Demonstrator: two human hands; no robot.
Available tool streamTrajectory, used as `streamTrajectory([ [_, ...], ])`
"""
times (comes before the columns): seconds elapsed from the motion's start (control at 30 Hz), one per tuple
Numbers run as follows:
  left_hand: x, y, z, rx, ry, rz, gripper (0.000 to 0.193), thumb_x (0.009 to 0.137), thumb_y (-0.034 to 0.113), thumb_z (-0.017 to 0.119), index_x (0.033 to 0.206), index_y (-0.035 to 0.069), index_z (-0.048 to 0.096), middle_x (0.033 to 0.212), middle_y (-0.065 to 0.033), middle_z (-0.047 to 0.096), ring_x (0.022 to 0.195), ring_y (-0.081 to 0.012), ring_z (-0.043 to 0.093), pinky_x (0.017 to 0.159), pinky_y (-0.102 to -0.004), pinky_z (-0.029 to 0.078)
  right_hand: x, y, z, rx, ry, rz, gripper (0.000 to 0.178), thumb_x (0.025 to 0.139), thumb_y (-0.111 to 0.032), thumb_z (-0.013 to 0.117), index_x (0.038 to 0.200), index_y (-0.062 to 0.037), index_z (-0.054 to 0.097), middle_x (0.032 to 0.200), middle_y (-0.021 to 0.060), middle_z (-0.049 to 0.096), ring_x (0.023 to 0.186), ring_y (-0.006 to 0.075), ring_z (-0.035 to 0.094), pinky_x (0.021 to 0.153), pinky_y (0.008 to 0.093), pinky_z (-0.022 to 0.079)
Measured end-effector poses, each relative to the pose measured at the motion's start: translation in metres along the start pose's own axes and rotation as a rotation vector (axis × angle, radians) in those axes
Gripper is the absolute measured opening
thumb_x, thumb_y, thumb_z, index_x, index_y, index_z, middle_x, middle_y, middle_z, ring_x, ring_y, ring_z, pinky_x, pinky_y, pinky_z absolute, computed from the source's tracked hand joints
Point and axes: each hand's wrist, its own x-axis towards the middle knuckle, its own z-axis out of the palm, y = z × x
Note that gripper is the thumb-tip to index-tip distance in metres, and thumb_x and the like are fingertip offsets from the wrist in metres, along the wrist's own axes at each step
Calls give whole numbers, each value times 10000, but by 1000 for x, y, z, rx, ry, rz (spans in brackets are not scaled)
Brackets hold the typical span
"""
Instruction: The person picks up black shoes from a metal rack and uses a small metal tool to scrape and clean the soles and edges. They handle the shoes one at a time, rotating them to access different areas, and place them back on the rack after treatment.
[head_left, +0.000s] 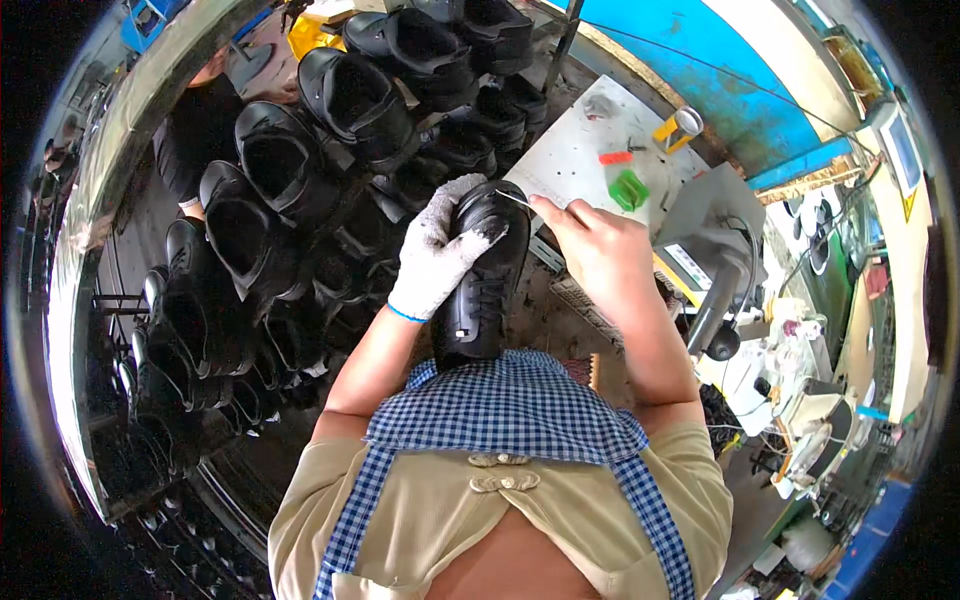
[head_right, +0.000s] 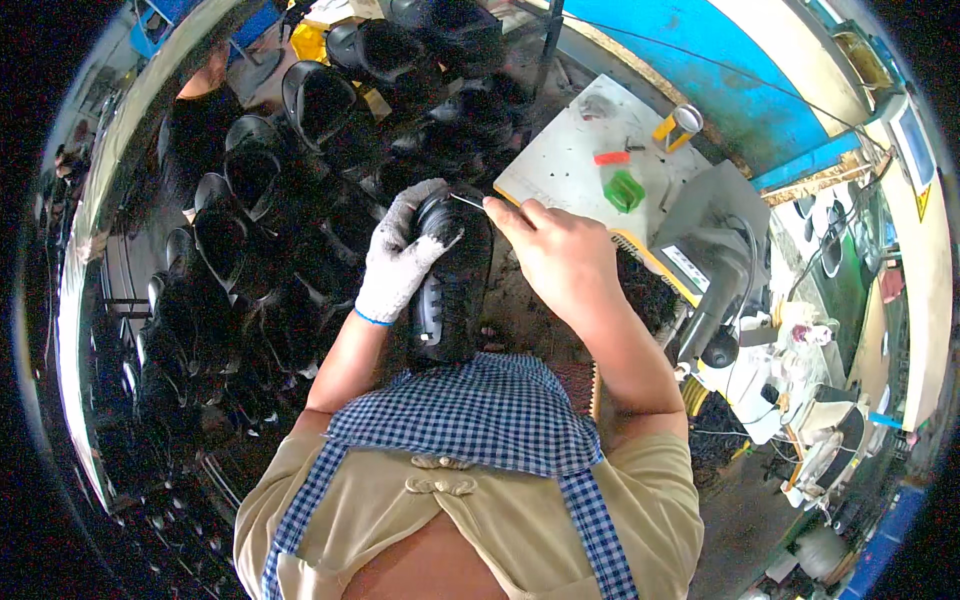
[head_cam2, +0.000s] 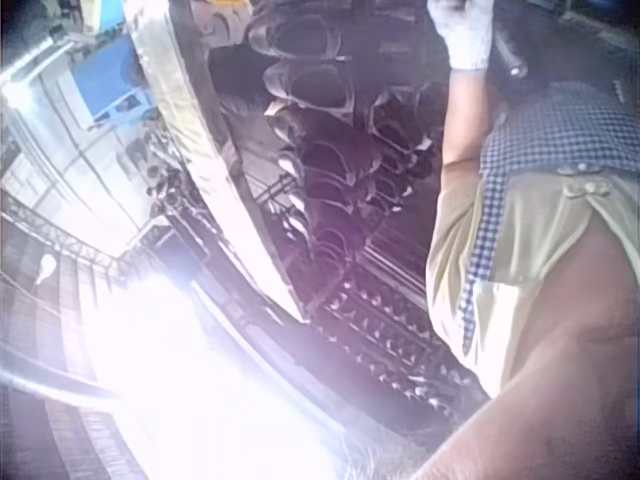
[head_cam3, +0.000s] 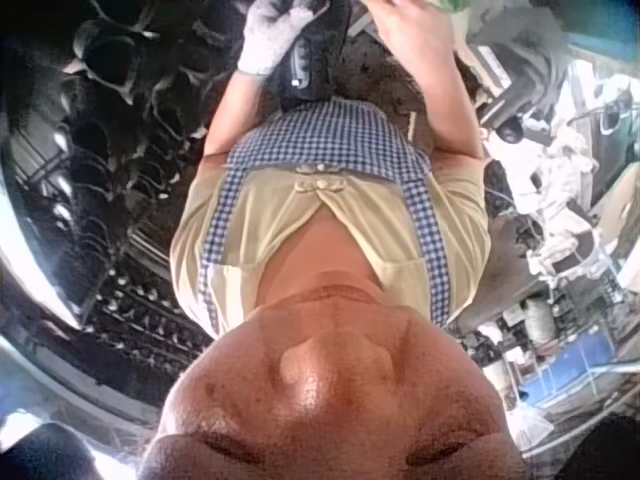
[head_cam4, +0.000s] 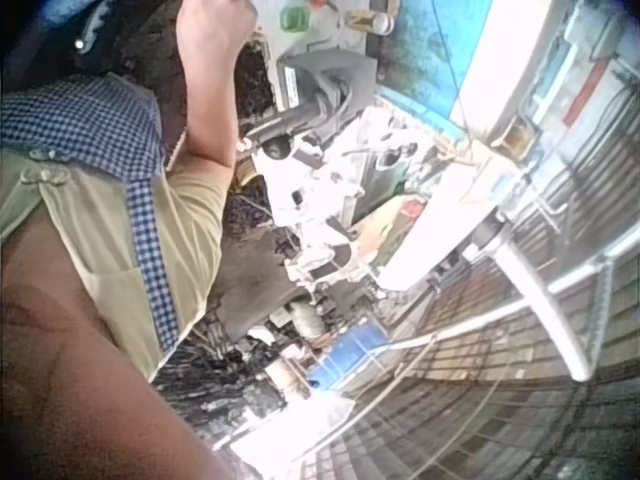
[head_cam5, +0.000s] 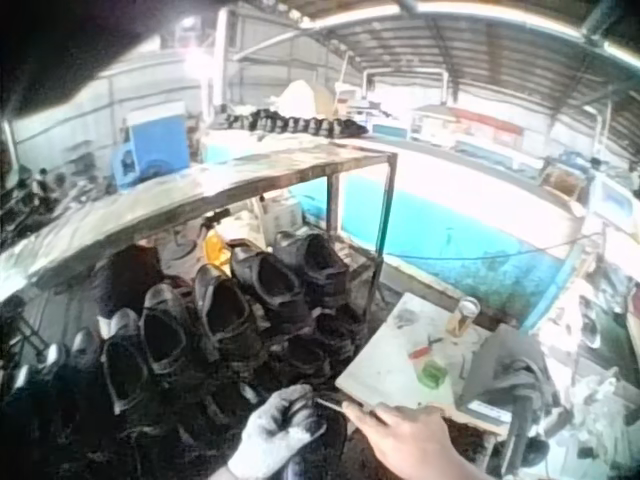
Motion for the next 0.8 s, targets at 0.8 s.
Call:
streamTrajectory([
  [0.8,0,6,14,-50,-36,48,626,785,254,764,1301,-6,523,1165,-103,641,1075,-169,602,976,-307,462,1,10,-42,9,-184,-6,270,802,-135,653,1058,-190,719,777,30,551,655,200,622,560,339,517],
])
